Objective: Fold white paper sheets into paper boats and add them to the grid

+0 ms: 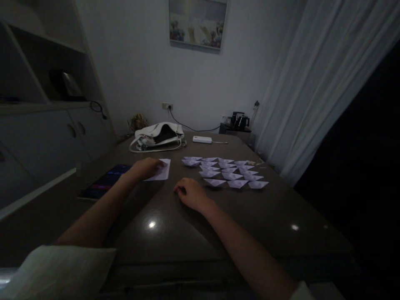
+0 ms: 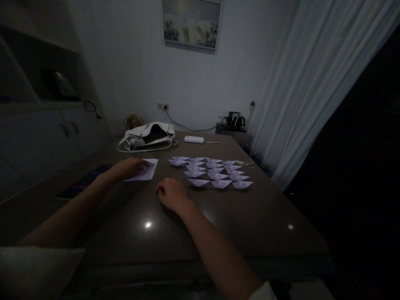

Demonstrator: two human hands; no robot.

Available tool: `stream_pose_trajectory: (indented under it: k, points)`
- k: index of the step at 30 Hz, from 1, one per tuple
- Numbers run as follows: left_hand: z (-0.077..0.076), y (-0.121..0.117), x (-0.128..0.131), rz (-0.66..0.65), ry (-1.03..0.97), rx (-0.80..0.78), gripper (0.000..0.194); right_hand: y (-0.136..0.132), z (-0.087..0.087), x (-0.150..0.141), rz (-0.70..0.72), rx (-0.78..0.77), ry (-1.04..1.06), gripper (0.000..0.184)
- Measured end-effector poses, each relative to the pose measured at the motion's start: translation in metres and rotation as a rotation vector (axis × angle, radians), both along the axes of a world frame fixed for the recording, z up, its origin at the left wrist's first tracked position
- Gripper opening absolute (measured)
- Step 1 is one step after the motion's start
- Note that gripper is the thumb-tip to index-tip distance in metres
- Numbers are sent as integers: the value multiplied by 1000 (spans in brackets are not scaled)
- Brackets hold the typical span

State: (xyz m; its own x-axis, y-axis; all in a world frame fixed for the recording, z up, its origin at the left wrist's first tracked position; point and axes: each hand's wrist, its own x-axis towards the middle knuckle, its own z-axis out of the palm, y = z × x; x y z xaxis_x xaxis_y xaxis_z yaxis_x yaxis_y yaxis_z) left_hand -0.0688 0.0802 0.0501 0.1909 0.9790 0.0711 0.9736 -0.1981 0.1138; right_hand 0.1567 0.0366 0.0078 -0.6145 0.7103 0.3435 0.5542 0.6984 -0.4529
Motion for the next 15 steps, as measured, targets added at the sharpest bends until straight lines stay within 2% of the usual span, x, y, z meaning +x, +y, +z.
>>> stream_pose_trajectory:
  k: [3, 5, 7, 9, 11, 15]
  points:
    - [6, -8, 9, 126, 71, 130, 46, 0, -1, -1, -9, -53, 94, 26]
    - [8, -14, 22, 141, 93, 179, 46, 2, -1, -3, -50, -215, 280, 28]
    - [9, -22, 38, 106, 110, 189, 46, 6, -1, -5, -124, -417, 490, 25]
    - [7, -30, 55, 39, 119, 180, 43, 12, -2, -6, -186, -556, 630, 20]
    - [4, -38, 72, -30, 120, 161, 38, 19, -3, -7, -208, -647, 688, 19]
    - [0, -49, 92, -176, 112, 73, 35, 26, -5, -5, -196, -882, 811, 31]
